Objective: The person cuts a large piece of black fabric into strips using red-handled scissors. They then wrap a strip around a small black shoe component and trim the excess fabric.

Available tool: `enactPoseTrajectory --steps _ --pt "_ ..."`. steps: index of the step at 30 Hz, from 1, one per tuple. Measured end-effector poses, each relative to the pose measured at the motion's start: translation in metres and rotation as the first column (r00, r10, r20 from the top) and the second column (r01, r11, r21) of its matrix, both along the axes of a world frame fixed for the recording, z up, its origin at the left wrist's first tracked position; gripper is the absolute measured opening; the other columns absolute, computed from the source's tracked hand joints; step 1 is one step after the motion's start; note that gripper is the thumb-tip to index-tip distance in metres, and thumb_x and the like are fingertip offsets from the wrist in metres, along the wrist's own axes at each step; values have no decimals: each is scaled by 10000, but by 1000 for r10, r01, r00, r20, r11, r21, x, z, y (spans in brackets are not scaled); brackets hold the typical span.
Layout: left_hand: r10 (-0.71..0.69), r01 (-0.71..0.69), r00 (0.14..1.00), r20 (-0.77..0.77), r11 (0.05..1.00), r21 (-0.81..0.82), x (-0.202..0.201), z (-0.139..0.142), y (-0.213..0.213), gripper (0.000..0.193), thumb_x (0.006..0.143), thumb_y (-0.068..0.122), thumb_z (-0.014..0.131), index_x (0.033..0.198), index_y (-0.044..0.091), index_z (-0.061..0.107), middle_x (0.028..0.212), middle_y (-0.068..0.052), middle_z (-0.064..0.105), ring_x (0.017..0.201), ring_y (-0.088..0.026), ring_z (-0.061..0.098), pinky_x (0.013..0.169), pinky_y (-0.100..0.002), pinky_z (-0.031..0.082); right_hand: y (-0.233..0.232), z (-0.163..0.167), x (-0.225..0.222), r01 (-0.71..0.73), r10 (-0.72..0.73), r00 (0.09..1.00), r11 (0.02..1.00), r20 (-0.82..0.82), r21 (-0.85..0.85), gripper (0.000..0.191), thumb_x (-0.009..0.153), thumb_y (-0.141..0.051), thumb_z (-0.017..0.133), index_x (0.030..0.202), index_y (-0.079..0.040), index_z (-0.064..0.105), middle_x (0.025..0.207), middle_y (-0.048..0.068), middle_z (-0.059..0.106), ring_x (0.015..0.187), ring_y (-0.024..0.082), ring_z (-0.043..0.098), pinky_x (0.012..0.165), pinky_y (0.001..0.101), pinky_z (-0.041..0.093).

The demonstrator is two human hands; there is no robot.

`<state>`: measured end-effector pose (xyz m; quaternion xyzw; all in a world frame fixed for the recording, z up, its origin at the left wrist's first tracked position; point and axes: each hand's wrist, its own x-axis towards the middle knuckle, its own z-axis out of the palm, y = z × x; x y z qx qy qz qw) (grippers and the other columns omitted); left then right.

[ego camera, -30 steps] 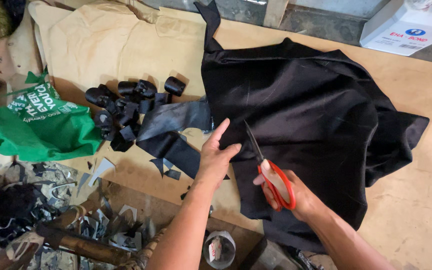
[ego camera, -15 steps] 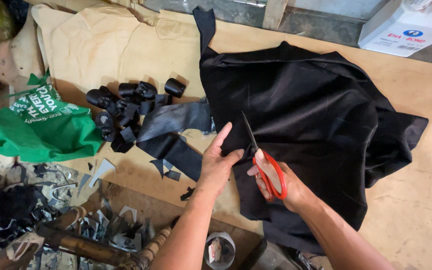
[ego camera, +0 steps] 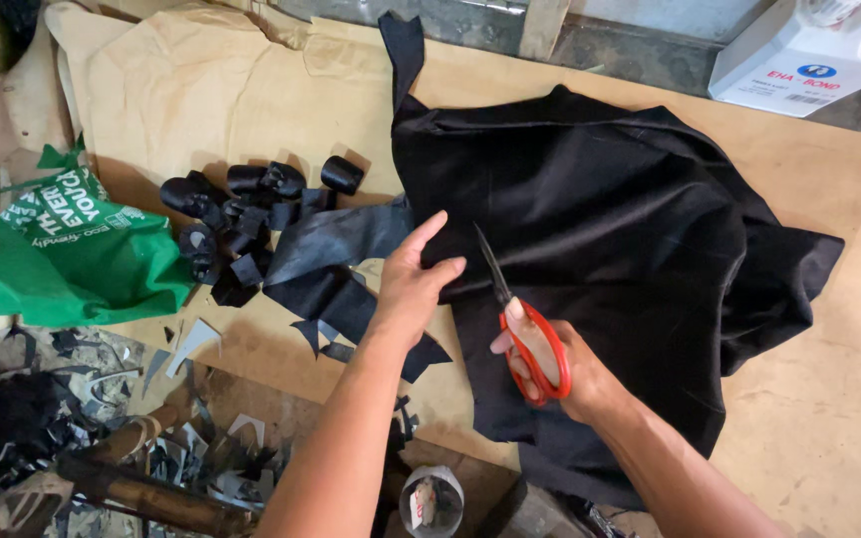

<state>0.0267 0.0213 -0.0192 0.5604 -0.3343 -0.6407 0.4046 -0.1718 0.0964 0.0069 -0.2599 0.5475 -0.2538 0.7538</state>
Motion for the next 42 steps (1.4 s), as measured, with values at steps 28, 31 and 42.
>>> enactPoseTrajectory --steps 28,31,42 --pt "-44 46 999 25 996 -78 -3 0 -8 727 815 -36 735 1497 83 513 1414 -138 618 1275 -185 587 1090 -315 449 -48 -2 6 -71 70 996 997 -51 -23 807 875 -697 518 977 90 668 521 50 494 418 155 479 437 324 413" --pt "-13 10 999 -42 997 -75 -4 -1 -6 736 803 -56 732 1494 79 519 1384 -155 645 1218 -207 624 1062 -333 486 -50 -6 6 -75 74 997 997 -33 -36 787 886 -686 525 948 87 658 519 48 483 407 153 466 431 324 401" --pt "83 -83 997 0 996 -34 6 -16 -30 636 854 62 761 1471 40 610 1302 -208 678 1112 -238 621 1010 -367 498 -43 -7 7 -80 77 996 993 -39 -89 761 900 -667 529 862 79 671 514 30 474 391 137 433 411 308 370"
